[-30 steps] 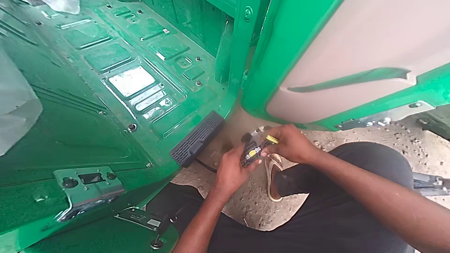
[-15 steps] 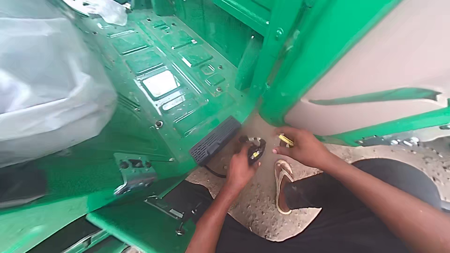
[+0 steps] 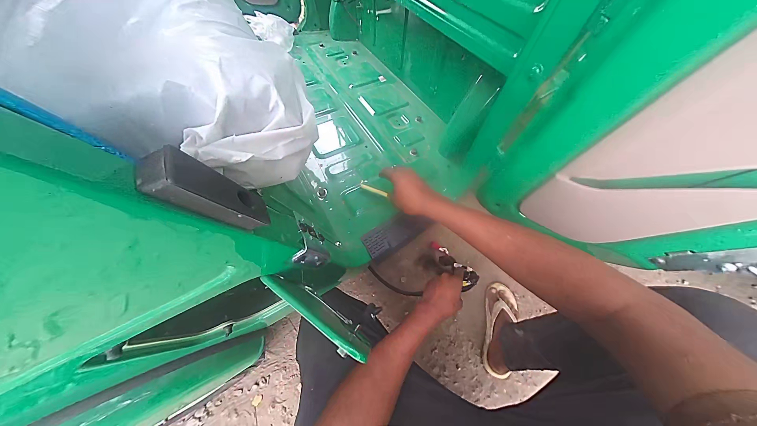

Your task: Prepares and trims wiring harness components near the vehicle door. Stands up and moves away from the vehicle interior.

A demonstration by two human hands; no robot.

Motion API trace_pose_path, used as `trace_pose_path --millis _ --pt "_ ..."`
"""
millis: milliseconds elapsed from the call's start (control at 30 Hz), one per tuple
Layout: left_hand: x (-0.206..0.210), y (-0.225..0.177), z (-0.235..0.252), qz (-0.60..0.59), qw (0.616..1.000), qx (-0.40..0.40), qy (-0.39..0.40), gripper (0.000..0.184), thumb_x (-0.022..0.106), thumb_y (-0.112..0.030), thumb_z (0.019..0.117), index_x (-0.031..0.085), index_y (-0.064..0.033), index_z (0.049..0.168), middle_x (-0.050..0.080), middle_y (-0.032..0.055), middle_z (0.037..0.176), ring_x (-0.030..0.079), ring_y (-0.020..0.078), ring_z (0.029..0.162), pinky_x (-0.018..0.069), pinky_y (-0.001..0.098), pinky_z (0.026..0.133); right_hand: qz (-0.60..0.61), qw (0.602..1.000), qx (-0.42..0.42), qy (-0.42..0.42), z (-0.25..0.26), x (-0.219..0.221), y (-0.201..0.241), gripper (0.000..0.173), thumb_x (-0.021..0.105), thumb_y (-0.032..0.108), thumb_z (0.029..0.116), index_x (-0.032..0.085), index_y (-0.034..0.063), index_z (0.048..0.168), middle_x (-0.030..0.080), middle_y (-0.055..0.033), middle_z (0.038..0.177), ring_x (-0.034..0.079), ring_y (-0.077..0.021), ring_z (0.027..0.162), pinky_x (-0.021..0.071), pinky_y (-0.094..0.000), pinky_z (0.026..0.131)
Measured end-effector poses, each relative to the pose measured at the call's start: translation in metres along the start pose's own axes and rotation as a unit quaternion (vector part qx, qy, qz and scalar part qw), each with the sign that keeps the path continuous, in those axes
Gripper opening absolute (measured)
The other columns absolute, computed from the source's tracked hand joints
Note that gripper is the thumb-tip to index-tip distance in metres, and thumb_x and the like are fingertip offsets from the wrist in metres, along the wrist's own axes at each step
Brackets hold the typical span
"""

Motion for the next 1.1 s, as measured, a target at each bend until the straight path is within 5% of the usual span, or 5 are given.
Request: trace_pose_path --millis 333,567,767,1000,1100 --pt "-0.016 0.026 0.018 0.008 0.998 -0.066 -0.013 0.066 0.065 -0.002 0.0856 0.048 -0.0128 0.149 0.067 0.0231 0.120 0.067 0.0421 0.111 0.0562 0.0615 0.088 -0.035 0.956 0.007 0.291 -0.194 -0.038 -0.052 0.040 0.067 0.033 0.1012 0.061 0.0145 0.137 0.067 -0.0096 0.124 0.065 -0.0264 0.113 0.0509 -0.0504 0.101" --pt "0.011 0.051 0.020 0.029 0.989 -0.145 0.016 0.078 0.066 -0.008 0.0886 0.035 -0.0189 0.160 0.067 0.0230 0.124 0.060 0.0451 0.122 0.0485 0.0640 0.099 -0.094 0.897 -0.007 0.433 -0.239 0.000 -0.067 0.049 0.063 0.037 0.1021 0.055 0.0183 0.146 0.062 -0.0132 0.137 0.061 -0.0361 0.123 0.0503 -0.0576 0.099" --pt "0.020 0.000 -0.038 -0.052 0.994 -0.093 0.030 0.056 0.064 -0.023 0.0971 0.051 -0.0223 0.152 0.064 0.0101 0.138 0.058 0.0344 0.129 0.0490 0.0548 0.105 -0.123 0.857 -0.030 0.499 -0.253 0.009 -0.085 0.040 0.063 0.034 0.1002 0.061 0.0125 0.134 0.064 -0.0184 0.124 0.061 -0.0420 0.116 0.0482 -0.0605 0.094" --pt "0.097 -0.065 -0.100 -0.046 0.923 -0.155 0.350 0.050 0.071 -0.022 0.0923 0.059 -0.0137 0.140 0.061 0.0229 0.134 0.054 0.0476 0.126 0.0447 0.0697 0.098 -0.161 0.815 0.019 0.557 -0.255 0.015 -0.125 0.036 0.065 0.021 0.0987 0.061 0.0033 0.130 0.060 -0.0211 0.132 0.056 -0.0435 0.122 0.0463 -0.0597 0.097" --pt "0.097 -0.112 -0.111 -0.084 0.914 -0.114 0.379 0.048 0.064 -0.008 0.0917 0.062 -0.0176 0.138 0.064 0.0219 0.131 0.057 0.0466 0.123 0.0462 0.0703 0.096 -0.131 0.812 0.004 0.569 -0.269 0.027 -0.130 0.034 0.063 0.009 0.0957 0.063 0.0077 0.130 0.062 -0.0191 0.132 0.057 -0.0429 0.123 0.0468 -0.0628 0.097"
Point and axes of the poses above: each hand's wrist, its own z-axis towards the middle knuckle, its own x-axis out of the palm, y = z × x, the point moved 5 cm from there along z, towards the middle knuckle
